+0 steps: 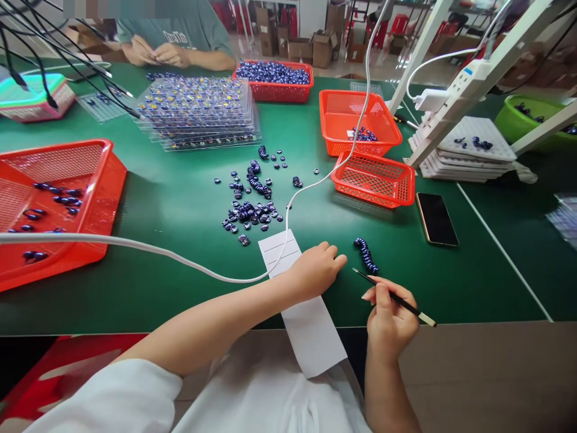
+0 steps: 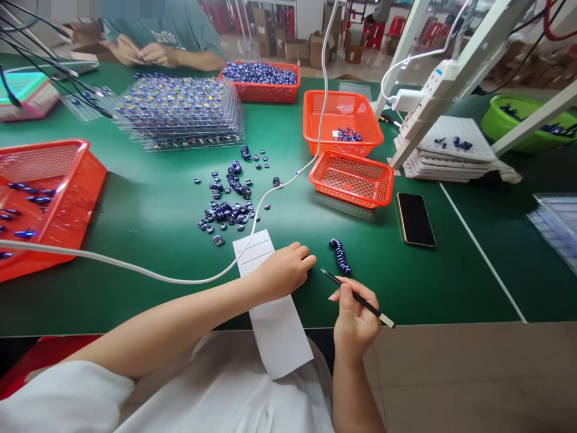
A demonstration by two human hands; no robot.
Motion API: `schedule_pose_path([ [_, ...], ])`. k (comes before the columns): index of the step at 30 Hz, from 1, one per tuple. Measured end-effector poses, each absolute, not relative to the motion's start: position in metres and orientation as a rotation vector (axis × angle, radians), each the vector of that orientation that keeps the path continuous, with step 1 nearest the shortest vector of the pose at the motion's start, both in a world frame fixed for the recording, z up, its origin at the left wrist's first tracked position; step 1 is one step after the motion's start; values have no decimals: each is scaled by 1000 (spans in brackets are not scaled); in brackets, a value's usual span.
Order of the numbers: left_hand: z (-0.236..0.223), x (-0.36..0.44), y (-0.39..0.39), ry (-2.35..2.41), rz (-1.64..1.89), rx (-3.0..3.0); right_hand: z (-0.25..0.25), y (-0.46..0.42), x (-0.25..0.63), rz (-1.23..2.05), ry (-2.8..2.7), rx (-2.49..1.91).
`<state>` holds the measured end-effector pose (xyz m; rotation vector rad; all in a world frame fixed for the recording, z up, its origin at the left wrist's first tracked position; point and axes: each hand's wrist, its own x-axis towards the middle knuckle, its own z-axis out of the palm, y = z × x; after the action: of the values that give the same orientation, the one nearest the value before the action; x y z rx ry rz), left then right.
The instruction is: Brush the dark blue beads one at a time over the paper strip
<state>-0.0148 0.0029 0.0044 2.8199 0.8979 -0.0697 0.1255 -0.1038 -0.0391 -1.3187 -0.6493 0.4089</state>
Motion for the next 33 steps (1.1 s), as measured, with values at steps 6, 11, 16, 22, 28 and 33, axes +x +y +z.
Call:
schedule_pose_path([
  [6,-9,-19,1,866,192,2788,-39,-104,125,399,-660,-1319],
  [11,-14,-24,1,842,281,2758,-40,-103,125,401,-667,-1303],
  [16,-9,-26,2,837,213,2850,-39,-103,125,409,-674,-1304],
  [22,-4,-27,-7,758,176,2957,-40,-102,125,409,-655,-1311],
  [28,-4,-24,-16,773,231,2970,-39,-102,125,389,-671,-1302],
  [33,-15,-19,-17,803,350,2941,-38,-104,125,383,-653,-1293],
])
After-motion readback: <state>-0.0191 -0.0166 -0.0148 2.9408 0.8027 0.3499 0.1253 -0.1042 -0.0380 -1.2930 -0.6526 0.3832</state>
